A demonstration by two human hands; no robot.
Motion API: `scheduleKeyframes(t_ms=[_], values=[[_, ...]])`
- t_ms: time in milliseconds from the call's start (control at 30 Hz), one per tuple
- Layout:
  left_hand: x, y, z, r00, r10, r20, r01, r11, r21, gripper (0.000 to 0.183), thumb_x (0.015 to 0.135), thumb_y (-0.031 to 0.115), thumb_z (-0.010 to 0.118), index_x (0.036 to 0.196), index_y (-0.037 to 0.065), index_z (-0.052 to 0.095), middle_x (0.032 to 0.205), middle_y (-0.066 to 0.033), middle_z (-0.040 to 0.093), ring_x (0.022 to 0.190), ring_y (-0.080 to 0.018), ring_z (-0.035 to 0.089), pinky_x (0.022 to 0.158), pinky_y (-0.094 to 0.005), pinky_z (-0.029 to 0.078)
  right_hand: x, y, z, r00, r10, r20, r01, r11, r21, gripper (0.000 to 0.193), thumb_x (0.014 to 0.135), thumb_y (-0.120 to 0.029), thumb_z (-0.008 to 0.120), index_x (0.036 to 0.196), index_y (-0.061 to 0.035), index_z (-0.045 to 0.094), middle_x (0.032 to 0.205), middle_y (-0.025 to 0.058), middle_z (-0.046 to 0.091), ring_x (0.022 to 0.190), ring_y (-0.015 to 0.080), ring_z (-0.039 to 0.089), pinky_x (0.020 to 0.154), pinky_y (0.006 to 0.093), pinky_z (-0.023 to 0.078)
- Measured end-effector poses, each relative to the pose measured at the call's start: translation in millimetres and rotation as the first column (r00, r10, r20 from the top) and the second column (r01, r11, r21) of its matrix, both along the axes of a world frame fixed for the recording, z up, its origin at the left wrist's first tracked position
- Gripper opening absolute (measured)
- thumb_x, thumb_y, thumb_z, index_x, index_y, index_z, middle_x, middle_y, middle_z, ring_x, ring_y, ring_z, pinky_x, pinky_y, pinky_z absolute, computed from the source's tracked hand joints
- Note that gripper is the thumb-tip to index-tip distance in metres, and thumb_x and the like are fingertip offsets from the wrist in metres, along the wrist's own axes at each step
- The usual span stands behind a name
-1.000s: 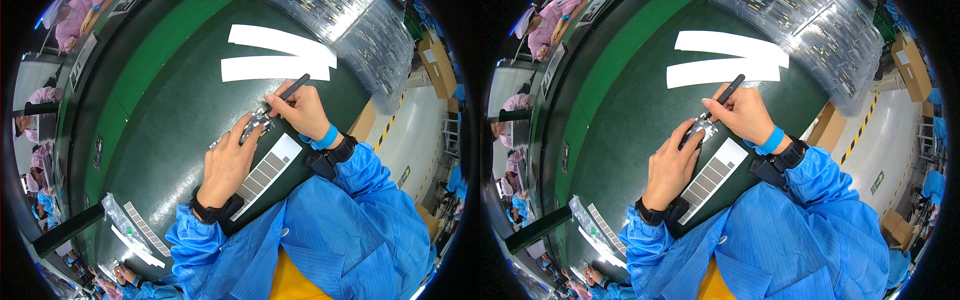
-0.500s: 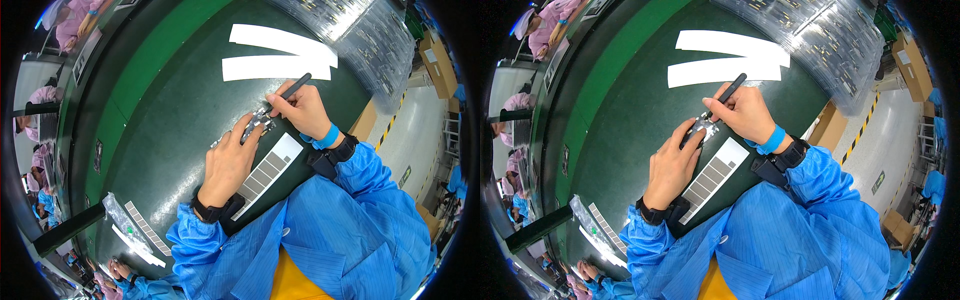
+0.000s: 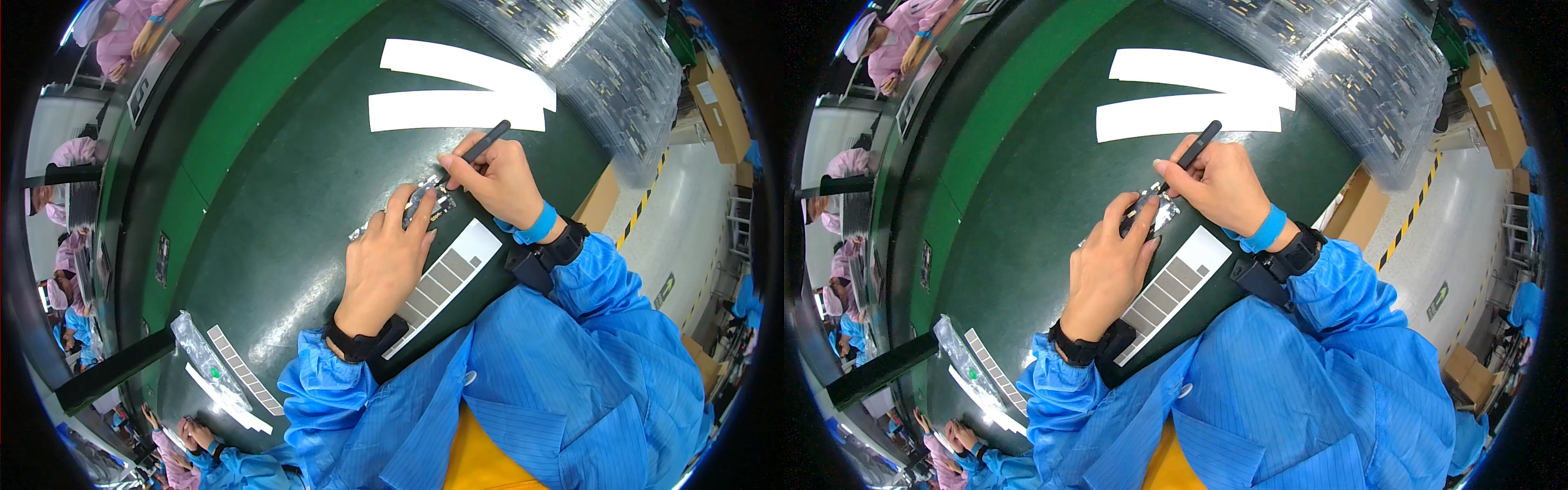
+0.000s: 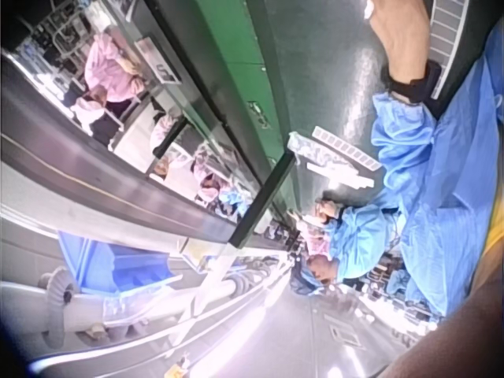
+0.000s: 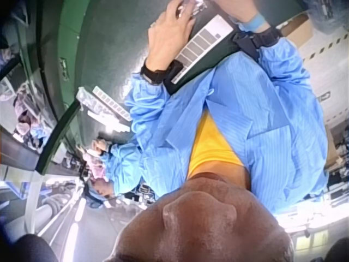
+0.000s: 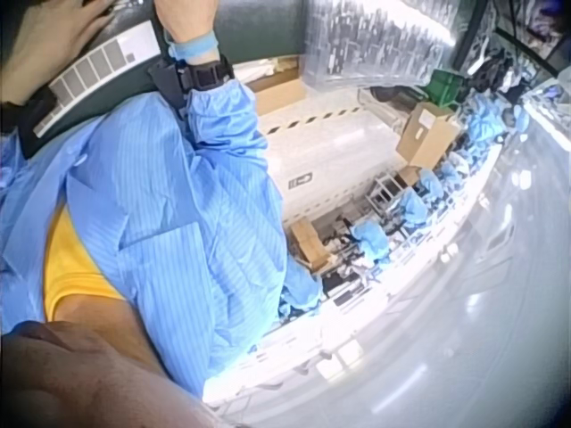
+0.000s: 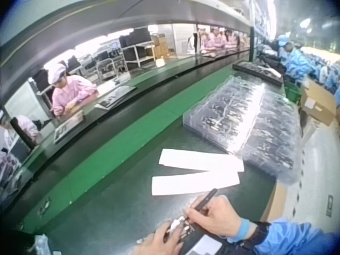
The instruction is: Manually applying small components and labels to circuit boards on an assembly line.
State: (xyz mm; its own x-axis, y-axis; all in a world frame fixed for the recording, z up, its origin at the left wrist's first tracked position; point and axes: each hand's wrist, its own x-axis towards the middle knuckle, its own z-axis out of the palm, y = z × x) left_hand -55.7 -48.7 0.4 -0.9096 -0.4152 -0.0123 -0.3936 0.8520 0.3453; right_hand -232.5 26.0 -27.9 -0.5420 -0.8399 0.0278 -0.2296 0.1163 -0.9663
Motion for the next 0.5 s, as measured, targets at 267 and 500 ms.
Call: scheduleKeyframes(t_ms=[267, 500], values=[[3, 1, 1, 1.0, -0.002, 0.005, 0.002, 1.0, 0.002, 0.049, 0.082, 0.016, 0.067, 0.129, 0.015, 0.053, 0.128, -0.0085, 0.049, 0.089, -0.0277, 0.064, 0.07, -0.038, 0.055, 6, 20, 9, 0.953, -0.225, 0.204, 0.229, 0.973, 0.005, 0.016, 0.089, -0.013, 0.065, 0.081, 0.0008, 0.062, 0.064, 0.0017, 0.062, 0.058, 0.0053, 0.058, 0.05, 0.0195, 0.042], [14, 14, 27, 0.99, -0.142, 0.005, 0.142, 0.989, 0.047, 0.043, 0.079, 0.014, 0.068, 0.121, 0.014, 0.06, 0.135, -0.0073, 0.049, 0.088, -0.0262, 0.063, 0.071, -0.0367, 0.055, 21, 88, -6, 0.982, -0.03, 0.184, 0.033, 0.999, -0.018, 0.014, 0.087, -0.013, 0.066, 0.084, -0.0001, 0.064, 0.063, -0.0012, 0.058, 0.052, 0.0017, 0.046, 0.046, 0.0186, 0.035]])
